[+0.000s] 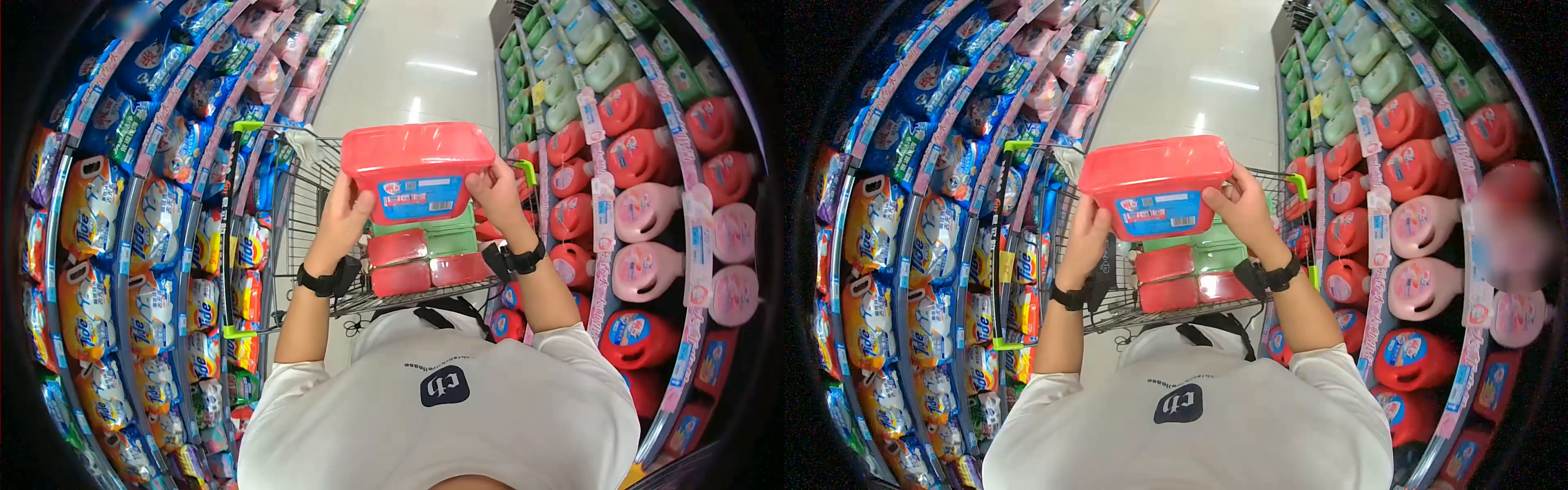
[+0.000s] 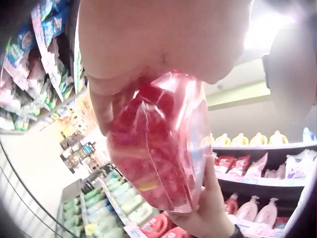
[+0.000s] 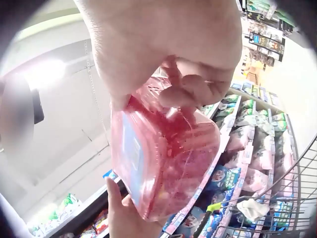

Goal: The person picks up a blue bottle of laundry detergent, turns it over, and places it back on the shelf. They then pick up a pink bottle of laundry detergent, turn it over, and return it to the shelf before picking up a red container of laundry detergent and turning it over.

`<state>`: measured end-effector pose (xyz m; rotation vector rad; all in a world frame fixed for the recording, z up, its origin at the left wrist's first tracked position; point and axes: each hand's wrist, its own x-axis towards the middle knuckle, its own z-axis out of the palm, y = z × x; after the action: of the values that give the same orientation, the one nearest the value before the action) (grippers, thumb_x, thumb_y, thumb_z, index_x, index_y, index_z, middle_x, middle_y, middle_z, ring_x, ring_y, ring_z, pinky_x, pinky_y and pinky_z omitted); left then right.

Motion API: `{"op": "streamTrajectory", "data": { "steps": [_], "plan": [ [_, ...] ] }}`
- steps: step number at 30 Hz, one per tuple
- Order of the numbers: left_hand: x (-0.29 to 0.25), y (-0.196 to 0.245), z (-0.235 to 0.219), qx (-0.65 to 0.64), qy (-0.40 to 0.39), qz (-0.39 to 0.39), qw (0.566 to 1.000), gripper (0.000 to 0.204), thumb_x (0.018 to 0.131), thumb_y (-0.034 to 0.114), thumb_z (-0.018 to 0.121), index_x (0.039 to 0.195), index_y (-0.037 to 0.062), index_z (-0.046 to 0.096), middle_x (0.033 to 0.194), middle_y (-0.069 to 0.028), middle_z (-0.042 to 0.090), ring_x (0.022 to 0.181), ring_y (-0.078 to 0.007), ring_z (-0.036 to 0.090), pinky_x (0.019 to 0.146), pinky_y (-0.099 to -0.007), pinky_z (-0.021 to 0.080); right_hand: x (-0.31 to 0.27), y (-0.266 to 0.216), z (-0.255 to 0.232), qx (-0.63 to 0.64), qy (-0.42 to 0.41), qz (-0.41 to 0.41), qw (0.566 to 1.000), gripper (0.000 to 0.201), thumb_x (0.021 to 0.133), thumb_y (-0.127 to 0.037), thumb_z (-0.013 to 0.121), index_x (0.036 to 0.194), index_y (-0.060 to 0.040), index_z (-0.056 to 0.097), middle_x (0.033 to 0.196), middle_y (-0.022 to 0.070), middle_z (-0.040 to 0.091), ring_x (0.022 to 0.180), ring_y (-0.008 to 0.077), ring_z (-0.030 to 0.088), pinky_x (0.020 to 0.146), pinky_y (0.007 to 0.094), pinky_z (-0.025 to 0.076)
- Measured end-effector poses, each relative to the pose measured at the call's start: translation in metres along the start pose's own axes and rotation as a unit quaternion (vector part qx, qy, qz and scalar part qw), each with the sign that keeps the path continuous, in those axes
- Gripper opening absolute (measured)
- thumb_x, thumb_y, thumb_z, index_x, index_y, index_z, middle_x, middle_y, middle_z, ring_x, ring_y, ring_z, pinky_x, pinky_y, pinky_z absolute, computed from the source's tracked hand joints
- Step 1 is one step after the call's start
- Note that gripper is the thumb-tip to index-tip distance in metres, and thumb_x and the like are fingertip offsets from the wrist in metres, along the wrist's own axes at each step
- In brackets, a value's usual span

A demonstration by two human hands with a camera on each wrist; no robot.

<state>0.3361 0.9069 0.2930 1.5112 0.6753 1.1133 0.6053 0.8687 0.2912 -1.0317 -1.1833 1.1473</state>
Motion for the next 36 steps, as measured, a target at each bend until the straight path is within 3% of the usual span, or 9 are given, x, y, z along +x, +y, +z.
{"op": "streamTrajectory", "data": {
  "steps": [1, 4, 12, 15, 18, 19, 21, 36],
  "plan": [
    [0.001, 0.004, 0.006, -0.017, 0.01, -0.009, 1.0, 0.059, 0.096, 0.029, 0.061, 0.14, -0.0013, 0.038, 0.125, -0.0108, 0.055, 0.113, -0.0155, 0.053, 0.097, -0.0315, 0.042, -0.004, -0.004, 0.003, 0.018, 0.005, -0.018, 1.0, 0.069, 0.087, -0.027, 0.075, 0.138, 0.004, 0.04, 0.126, 0.0096, 0.058, 0.109, 0.0141, 0.058, 0.092, 0.0274, 0.048],
    [0.001, -0.001, 0.01, -0.009, 0.006, -0.024, 1.0, 0.055, 0.096, 0.028, 0.061, 0.138, -0.0014, 0.04, 0.124, -0.01, 0.056, 0.111, -0.0153, 0.054, 0.096, -0.0311, 0.043, -0.018, -0.024, 0.012, 0.033, 0.025, -0.03, 0.999, 0.067, 0.089, -0.03, 0.072, 0.138, 0.004, 0.041, 0.128, 0.0113, 0.056, 0.11, 0.0143, 0.058, 0.093, 0.0275, 0.048],
    [0.002, 0.017, 0.05, -0.084, 0.043, 0.062, 0.994, 0.048, 0.097, 0.027, 0.06, 0.131, -0.002, 0.045, 0.119, -0.0106, 0.059, 0.105, -0.0135, 0.057, 0.091, -0.0287, 0.046, -0.039, -0.045, 0.006, -0.005, 0.083, -0.034, 0.996, 0.051, 0.096, -0.034, 0.061, 0.128, 0.0039, 0.05, 0.121, 0.0109, 0.059, 0.108, 0.0129, 0.057, 0.092, 0.026, 0.046],
    [0.007, 0.022, 0.066, -0.129, 0.121, -0.073, 0.981, 0.036, 0.099, 0.025, 0.057, 0.122, -0.0016, 0.049, 0.105, -0.0072, 0.064, 0.092, -0.0093, 0.06, 0.08, -0.0238, 0.049, -0.037, -0.044, 0.001, -0.002, 0.102, 0.02, 0.995, 0.049, 0.099, -0.042, 0.053, 0.12, 0.0029, 0.054, 0.116, 0.0091, 0.06, 0.106, 0.0118, 0.056, 0.092, 0.0255, 0.044],
    [0.006, 0.02, 0.076, -0.11, 0.139, -0.123, 0.976, 0.037, 0.099, 0.026, 0.057, 0.12, -0.0023, 0.049, 0.103, -0.0077, 0.064, 0.092, -0.0093, 0.06, 0.08, -0.0233, 0.049, -0.033, -0.031, -0.004, 0.019, 0.102, 0.055, 0.993, 0.049, 0.101, -0.046, 0.047, 0.116, 0.0007, 0.054, 0.112, 0.007, 0.059, 0.103, 0.0108, 0.055, 0.092, 0.0261, 0.043],
    [0.005, 0.021, 0.082, -0.103, 0.15, -0.108, 0.977, 0.038, 0.098, 0.027, 0.058, 0.12, -0.003, 0.049, 0.102, -0.0077, 0.064, 0.09, -0.0088, 0.06, 0.079, -0.0227, 0.048, -0.033, -0.029, -0.003, 0.021, 0.1, 0.054, 0.993, 0.049, 0.101, -0.046, 0.047, 0.116, 0.0007, 0.054, 0.112, 0.007, 0.059, 0.103, 0.0108, 0.055, 0.092, 0.0261, 0.043],
    [0.002, 0.023, 0.086, -0.095, 0.161, -0.112, 0.976, 0.037, 0.098, 0.027, 0.058, 0.119, -0.0027, 0.049, 0.101, -0.0075, 0.064, 0.089, -0.0086, 0.06, 0.078, -0.0226, 0.048, -0.036, -0.026, 0.003, 0.17, 0.112, 0.077, 0.976, 0.049, 0.101, -0.047, 0.045, 0.116, -0.0016, 0.053, 0.109, 0.005, 0.059, 0.1, 0.0101, 0.054, 0.091, 0.0261, 0.043],
    [-0.003, 0.043, 0.101, -0.12, 0.181, -0.082, 0.973, 0.031, 0.099, 0.028, 0.056, 0.111, 0.0, 0.051, 0.095, -0.0051, 0.063, 0.085, -0.0066, 0.058, 0.074, -0.0217, 0.048, -0.046, -0.044, -0.008, 0.183, 0.042, 0.057, 0.981, 0.042, 0.1, -0.036, 0.051, 0.123, -0.0007, 0.049, 0.115, 0.0069, 0.059, 0.104, 0.0112, 0.056, 0.093, 0.027, 0.044]
  ]
}}
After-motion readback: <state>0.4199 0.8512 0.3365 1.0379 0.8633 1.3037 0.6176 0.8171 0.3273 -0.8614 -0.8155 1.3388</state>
